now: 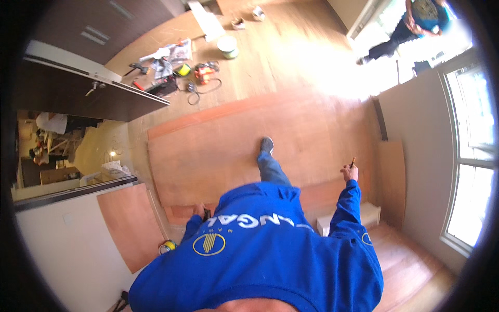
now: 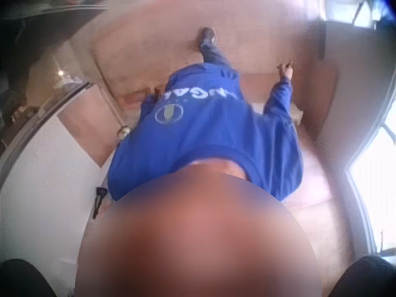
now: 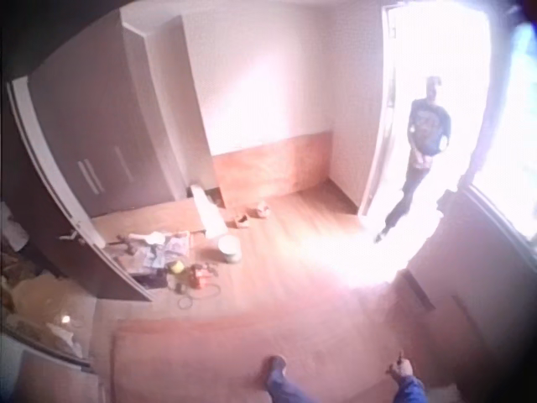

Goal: The person positions and aligns large wooden floor panels, then uses a tape measure and pencil to mark cut lines on the panels. Another person is present in the room but not directly involved in the camera wearer's actions.

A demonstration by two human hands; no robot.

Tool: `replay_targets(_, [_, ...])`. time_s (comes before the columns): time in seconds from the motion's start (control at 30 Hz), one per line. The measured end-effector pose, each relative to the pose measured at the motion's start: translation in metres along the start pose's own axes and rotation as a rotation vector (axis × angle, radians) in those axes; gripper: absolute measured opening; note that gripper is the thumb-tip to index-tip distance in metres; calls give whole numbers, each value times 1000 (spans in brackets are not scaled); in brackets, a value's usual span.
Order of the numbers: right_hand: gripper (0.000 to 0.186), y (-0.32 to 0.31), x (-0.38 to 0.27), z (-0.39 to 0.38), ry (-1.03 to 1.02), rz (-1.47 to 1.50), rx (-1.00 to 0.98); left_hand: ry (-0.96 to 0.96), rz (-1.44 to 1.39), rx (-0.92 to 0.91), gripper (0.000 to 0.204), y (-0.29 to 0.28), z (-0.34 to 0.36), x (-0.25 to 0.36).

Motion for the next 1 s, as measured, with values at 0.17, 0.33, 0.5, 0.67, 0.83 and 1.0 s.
replay_targets(0.17, [34, 19, -213, 21, -513, -118, 168, 47, -312, -94, 28, 50, 50, 53])
replay_targets(0.33, [41, 58, -450, -83, -683, 498, -644, 304, -557, -187, 52, 135, 31, 285])
replay_targets(0.5, [59, 29, -564, -138, -491, 404, -922, 336, -490, -487, 81, 177, -32, 472])
replay_targets(0.67, [55, -22, -588, -72, -307, 490, -1003, 251, -276, -726, 82, 190, -13, 546])
replay_targets(0.83, [49, -41, -613, -6, -335, 474, -805, 462, -195, -743, 37, 195, 69, 592])
replay_targets(1.0, [31, -20, -651, 82, -200, 619, -549, 381, -178, -680, 32, 170, 221, 598])
Point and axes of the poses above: each hand's wrist, its own z-axis towards the middle knuckle, its own y-axis out of the palm, x = y × z, the point moved 2 cm from there along z, towards the middle knuckle, and after that the axes turned 14 degrees about -z, right-handed, at the moved point
